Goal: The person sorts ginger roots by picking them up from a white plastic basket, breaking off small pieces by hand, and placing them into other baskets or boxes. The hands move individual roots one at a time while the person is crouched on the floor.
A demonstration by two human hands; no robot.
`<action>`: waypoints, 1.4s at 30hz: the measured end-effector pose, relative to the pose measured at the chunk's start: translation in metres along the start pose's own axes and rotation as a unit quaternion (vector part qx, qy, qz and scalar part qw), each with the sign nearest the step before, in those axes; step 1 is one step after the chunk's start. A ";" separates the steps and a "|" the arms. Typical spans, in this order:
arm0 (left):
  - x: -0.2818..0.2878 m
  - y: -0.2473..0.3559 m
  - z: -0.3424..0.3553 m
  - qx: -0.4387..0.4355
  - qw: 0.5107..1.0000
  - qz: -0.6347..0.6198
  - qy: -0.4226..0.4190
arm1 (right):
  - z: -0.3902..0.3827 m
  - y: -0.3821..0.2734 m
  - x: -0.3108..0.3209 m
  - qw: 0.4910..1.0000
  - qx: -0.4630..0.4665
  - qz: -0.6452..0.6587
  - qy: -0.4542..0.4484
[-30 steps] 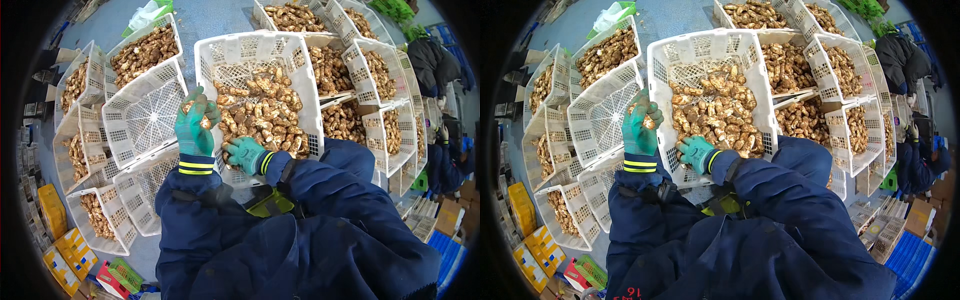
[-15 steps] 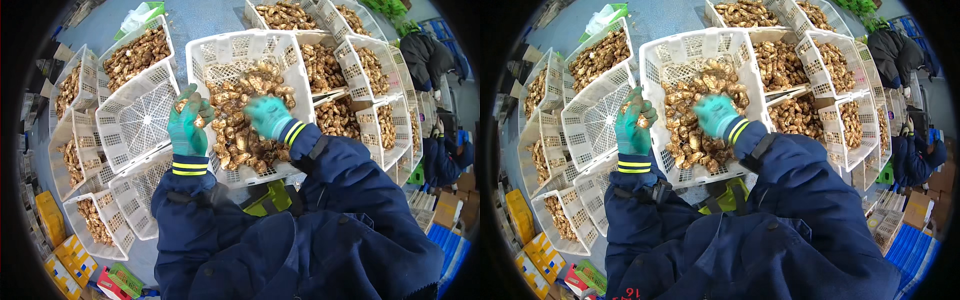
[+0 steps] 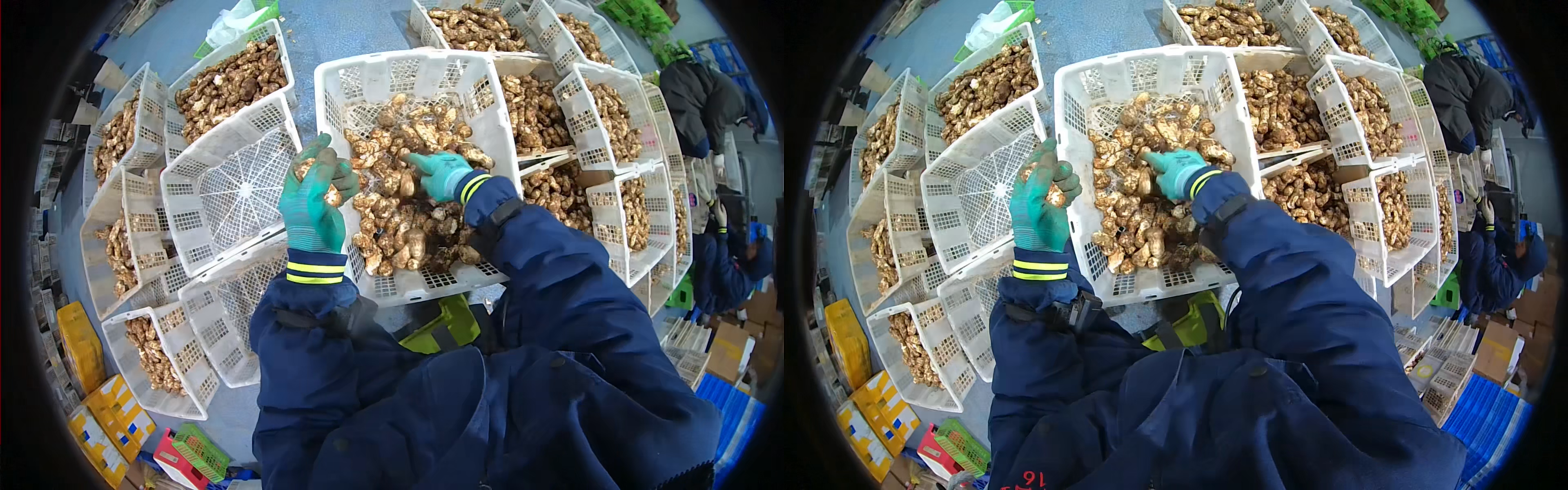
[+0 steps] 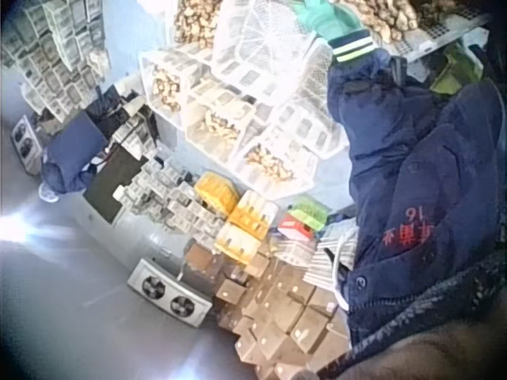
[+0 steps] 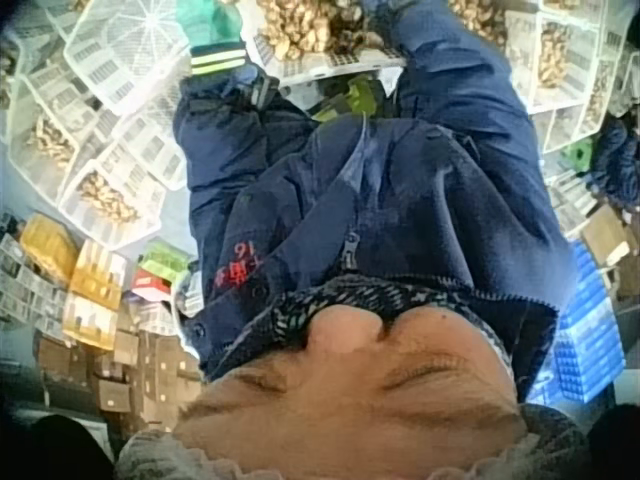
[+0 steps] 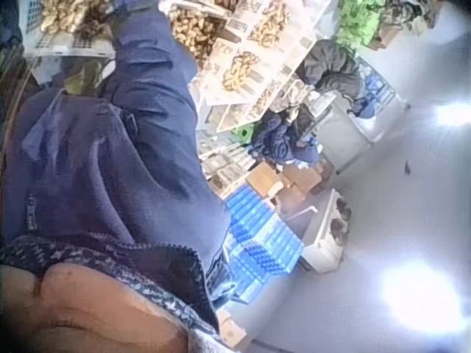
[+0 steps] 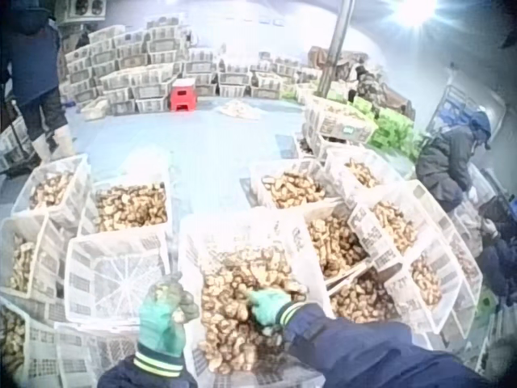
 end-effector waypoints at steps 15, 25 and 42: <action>0.017 -0.013 0.003 0.028 0.999 -0.007 -0.026 | 0.018 -0.064 -0.046 0.956 0.104 -0.256 0.103; -0.009 -0.014 0.000 0.023 0.998 -0.013 -0.063 | -0.011 -0.001 0.066 0.788 0.102 0.599 0.098; -0.006 -0.010 0.000 0.089 0.918 -0.269 -0.278 | -0.012 0.071 0.037 0.978 -0.149 0.092 0.116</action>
Point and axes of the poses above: each hand's wrist, its own z-axis towards the middle knuckle, its own x-axis out of the back of the hand, y = z × x, the point moved 7 cm from there along z, towards the middle knuckle, and after that the axes turned 1 degree about -x, right-handed, at the moved point
